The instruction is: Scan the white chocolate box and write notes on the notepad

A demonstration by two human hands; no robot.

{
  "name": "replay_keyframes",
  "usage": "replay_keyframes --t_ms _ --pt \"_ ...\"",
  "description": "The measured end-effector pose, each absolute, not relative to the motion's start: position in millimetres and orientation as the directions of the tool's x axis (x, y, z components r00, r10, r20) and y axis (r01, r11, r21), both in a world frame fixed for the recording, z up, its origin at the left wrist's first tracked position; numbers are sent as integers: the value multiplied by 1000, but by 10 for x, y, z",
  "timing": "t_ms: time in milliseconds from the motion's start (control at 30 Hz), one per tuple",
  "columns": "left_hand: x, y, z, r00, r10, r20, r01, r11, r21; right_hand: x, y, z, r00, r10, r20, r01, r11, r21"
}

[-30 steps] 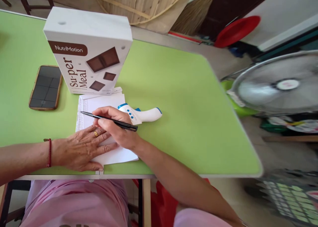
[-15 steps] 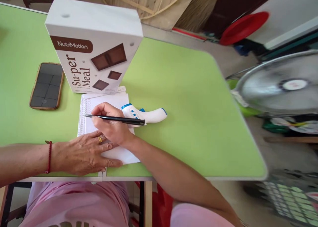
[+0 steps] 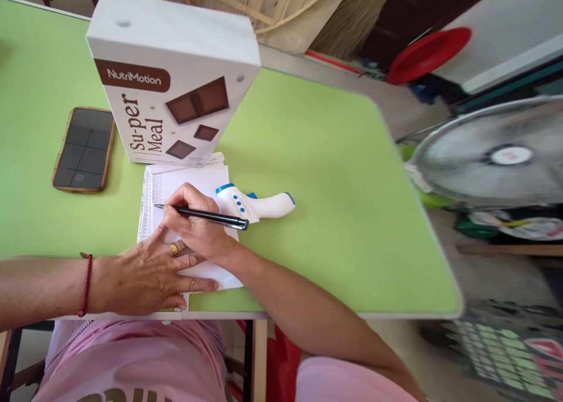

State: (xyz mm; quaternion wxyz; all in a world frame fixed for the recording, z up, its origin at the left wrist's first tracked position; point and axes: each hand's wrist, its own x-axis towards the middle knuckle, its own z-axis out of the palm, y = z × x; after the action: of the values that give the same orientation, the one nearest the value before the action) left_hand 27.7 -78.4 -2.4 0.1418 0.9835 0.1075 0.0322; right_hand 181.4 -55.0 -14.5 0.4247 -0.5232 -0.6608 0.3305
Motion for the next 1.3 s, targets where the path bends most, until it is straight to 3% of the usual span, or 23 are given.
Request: replay_keyframes --t_ms 167,567,1300 --pt "278 -819 4 964 264 42 243 -931 273 1801 -547 -136 -89 973 213 423 231 -876" --pt "283 -792 16 973 230 0 220 -931 292 1807 -542 -124 -118 981 156 435 193 -879" --pt "294 -771 60 973 220 -68 230 -935 269 1791 -531 -98 -104 977 184 353 210 -912"
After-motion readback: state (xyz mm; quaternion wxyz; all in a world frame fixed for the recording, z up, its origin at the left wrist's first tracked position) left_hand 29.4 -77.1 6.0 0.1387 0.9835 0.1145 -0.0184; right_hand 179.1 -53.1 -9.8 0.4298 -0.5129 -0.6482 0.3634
